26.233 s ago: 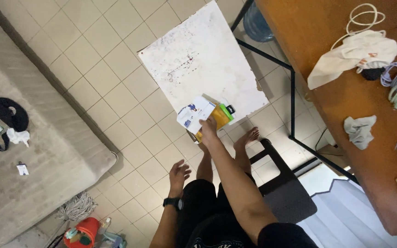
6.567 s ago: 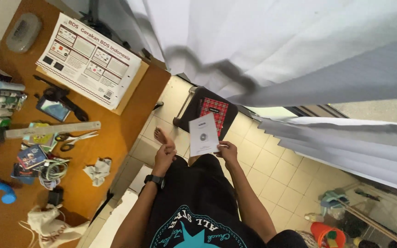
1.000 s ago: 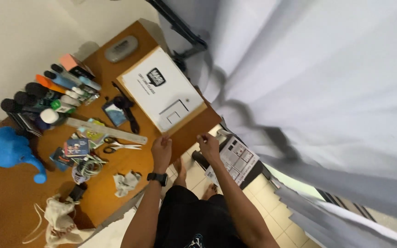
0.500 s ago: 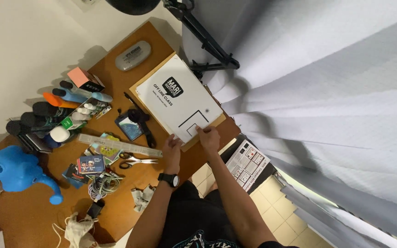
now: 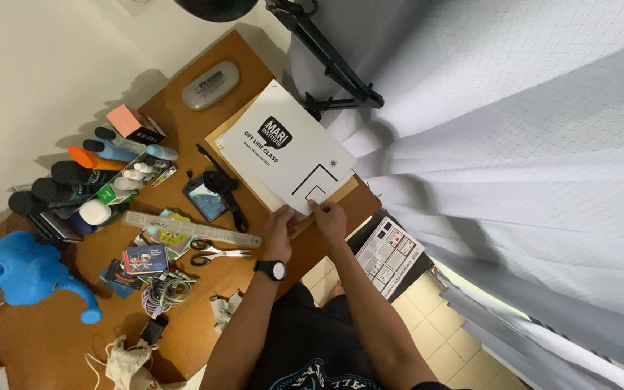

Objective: The person sorts through a pile of papers, notebooks, and small boxes on a cluttered desk. They pick up items one by one, briefly inspect them, and place them onto a small white table or a chair nearby. The person handles various documents, a yellow box, a green box, and several notebooks.

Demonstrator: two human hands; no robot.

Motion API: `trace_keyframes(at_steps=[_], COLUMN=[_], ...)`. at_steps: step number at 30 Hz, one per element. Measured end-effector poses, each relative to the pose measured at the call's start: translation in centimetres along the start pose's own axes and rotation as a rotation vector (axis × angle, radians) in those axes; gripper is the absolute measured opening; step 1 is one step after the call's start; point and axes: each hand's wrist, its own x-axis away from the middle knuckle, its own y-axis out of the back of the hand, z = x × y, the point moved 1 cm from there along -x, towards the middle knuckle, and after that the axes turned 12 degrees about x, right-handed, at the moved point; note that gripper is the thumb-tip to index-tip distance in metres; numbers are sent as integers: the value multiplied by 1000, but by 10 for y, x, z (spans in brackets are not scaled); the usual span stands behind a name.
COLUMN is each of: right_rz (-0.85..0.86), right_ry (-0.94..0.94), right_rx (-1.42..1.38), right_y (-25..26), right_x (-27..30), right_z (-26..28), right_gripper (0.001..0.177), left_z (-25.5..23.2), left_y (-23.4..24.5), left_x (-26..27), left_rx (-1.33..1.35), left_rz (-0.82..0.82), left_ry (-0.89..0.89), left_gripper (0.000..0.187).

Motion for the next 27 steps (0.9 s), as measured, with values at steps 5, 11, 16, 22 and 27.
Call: trace_keyframes(at_steps=[5,11,16,22,27], right_rz=[52,123,89,-4,-22], right_ry=[-19,-21,-38,-120,-202], right_rx=[-277,-543,-546,-326,-448], right_y=[-5,31,29,24,16], right_x=[1,58,76,60,36], right_z=[-5,33,3,-44,-73], right_gripper=[32,26,26,70,72], left_z=[-12,-12,-15,13,17], left_y=[-8,-4,-13,6,16], left_x=[10,8,23,16,43], left_rx=[-44,-62,-31,-294,-383], left_rz=[33,-7,34,-17,-30], left_ry=[9,-37,-68,-112,-39], left_gripper=[43,38,56,63,69])
